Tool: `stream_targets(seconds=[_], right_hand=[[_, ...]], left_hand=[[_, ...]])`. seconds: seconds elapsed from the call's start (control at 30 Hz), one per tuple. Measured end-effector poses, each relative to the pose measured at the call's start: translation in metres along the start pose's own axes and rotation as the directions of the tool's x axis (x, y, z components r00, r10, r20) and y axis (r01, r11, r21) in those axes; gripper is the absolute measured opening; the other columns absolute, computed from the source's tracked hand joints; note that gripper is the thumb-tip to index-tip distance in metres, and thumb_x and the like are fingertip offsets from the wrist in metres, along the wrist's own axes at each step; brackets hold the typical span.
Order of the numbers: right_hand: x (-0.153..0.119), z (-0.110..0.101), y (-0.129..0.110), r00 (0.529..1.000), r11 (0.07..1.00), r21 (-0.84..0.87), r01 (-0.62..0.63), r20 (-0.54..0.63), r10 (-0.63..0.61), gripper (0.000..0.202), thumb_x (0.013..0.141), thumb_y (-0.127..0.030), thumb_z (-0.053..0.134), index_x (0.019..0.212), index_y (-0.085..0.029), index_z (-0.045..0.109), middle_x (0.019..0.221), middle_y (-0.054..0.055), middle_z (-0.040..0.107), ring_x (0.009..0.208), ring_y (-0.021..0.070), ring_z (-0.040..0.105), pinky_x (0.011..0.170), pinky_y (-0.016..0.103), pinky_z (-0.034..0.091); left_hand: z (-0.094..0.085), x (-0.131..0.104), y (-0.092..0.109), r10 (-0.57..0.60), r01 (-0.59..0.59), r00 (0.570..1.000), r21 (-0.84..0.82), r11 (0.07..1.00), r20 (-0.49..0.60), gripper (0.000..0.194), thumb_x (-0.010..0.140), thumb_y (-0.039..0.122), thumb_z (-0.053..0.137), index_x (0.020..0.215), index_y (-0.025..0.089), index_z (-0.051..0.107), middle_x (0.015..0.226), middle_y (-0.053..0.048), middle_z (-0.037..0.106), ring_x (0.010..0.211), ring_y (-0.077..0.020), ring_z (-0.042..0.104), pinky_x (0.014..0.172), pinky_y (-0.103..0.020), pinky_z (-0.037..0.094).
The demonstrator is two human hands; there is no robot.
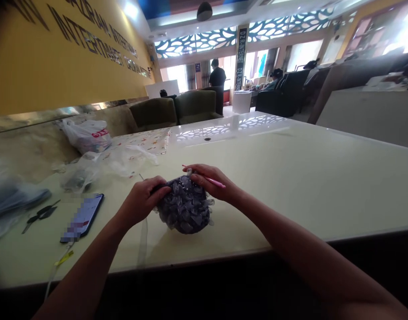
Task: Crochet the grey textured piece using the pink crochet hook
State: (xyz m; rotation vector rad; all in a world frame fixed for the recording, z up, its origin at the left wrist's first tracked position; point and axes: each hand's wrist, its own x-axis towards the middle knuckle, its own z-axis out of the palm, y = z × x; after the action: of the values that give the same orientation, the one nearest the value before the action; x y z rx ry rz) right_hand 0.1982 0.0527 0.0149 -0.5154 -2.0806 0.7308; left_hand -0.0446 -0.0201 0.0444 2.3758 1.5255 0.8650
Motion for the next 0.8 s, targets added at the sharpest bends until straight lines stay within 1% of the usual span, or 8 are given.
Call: stream_targets(seconds=[0.1,0.2,0.33,0.43,0.5,0.57,0.67,0.8], right_hand=[[0.002,0.001,-0.005,0.99,0.999,-0.033,-0.026,0.138,0.03,0.025,0.098,-0.039,0.053,0.107,-0.018,0.066,0.105,0.009,0.068,0.096,0.0209,0.065,0.082,0.033,0.051],[-0.001,0.001,-0.012,0.978,0.992,-0.127,0.027,0.207,0.0,0.02,0.099,-0.034,0.052,0.097,-0.017,0.062,0.089,0.006,0.061,0.079,0.0166,0.057,0.071,0.03,0.047],[-0.011,0.001,-0.013,0.978,0.939,-0.299,0.169,0.166,-0.123,0.019,0.101,-0.028,0.047,0.089,-0.018,0.059,0.086,0.007,0.062,0.09,0.0213,0.054,0.081,0.035,0.044],[-0.017,0.0,-0.007,0.984,0.922,-0.351,0.166,0.128,-0.128,0.017,0.1,-0.027,0.05,0.09,-0.019,0.062,0.086,0.007,0.066,0.093,0.0229,0.054,0.083,0.038,0.045],[-0.019,-0.003,-0.003,0.99,0.924,-0.356,0.138,0.086,-0.115,0.018,0.098,-0.028,0.053,0.089,-0.018,0.065,0.083,0.007,0.066,0.091,0.023,0.055,0.081,0.037,0.045],[-0.022,-0.006,-0.003,0.995,0.95,-0.299,0.086,0.066,-0.069,0.02,0.096,-0.032,0.056,0.089,-0.018,0.067,0.081,0.006,0.066,0.086,0.0215,0.057,0.077,0.034,0.046],[-0.026,-0.008,-0.009,0.986,0.998,-0.049,-0.049,0.154,0.056,0.023,0.096,-0.038,0.057,0.095,-0.018,0.068,0.08,0.003,0.064,0.071,0.0152,0.056,0.065,0.028,0.045],[-0.033,-0.004,-0.014,0.95,0.982,0.106,-0.157,0.287,0.121,0.037,0.099,-0.046,0.051,0.078,-0.017,0.061,0.059,-0.004,0.047,0.052,0.0094,0.041,0.049,0.022,0.034]], left_hand=[[-0.001,-0.006,0.007,0.014,-0.003,0.999,0.259,0.966,-0.042,0.026,0.095,0.04,0.052,0.085,0.019,0.063,0.072,-0.003,0.065,0.068,-0.0183,0.055,0.065,-0.03,0.037],[-0.005,-0.013,0.012,-0.013,-0.003,0.999,0.343,0.939,0.044,0.031,0.096,0.046,0.049,0.089,0.019,0.066,0.075,-0.004,0.069,0.068,-0.0198,0.058,0.063,-0.031,0.036],[-0.018,-0.02,0.006,0.04,-0.079,0.969,0.154,0.985,0.242,0.045,0.098,0.054,0.041,0.085,0.02,0.067,0.073,-0.001,0.067,0.067,-0.0168,0.058,0.072,-0.032,0.044],[-0.029,-0.024,-0.008,0.131,-0.14,0.941,0.008,0.99,0.313,0.033,0.091,0.052,0.057,0.09,0.02,0.068,0.079,0.002,0.069,0.069,-0.0133,0.059,0.103,-0.042,0.039],[-0.033,-0.026,-0.017,0.116,-0.109,0.941,-0.039,0.993,0.319,0.029,0.086,0.049,0.063,0.096,0.021,0.069,0.084,0.002,0.07,0.074,-0.0145,0.061,0.106,-0.044,0.037],[-0.033,-0.028,-0.022,0.07,-0.045,0.944,-0.083,0.996,0.323,0.028,0.088,0.046,0.061,0.094,0.02,0.068,0.082,0.0,0.068,0.076,-0.0161,0.061,0.09,-0.036,0.046],[-0.029,-0.032,-0.02,0.037,0.0,0.958,-0.129,0.992,0.285,0.025,0.091,0.041,0.057,0.091,0.019,0.067,0.076,0.0,0.064,0.07,-0.0152,0.056,0.068,-0.027,0.045],[-0.023,-0.04,-0.016,0.044,-0.017,0.98,-0.14,0.99,0.196,0.018,0.089,0.036,0.06,0.089,0.019,0.067,0.08,-0.002,0.064,0.077,-0.0174,0.057,0.074,-0.029,0.044]])
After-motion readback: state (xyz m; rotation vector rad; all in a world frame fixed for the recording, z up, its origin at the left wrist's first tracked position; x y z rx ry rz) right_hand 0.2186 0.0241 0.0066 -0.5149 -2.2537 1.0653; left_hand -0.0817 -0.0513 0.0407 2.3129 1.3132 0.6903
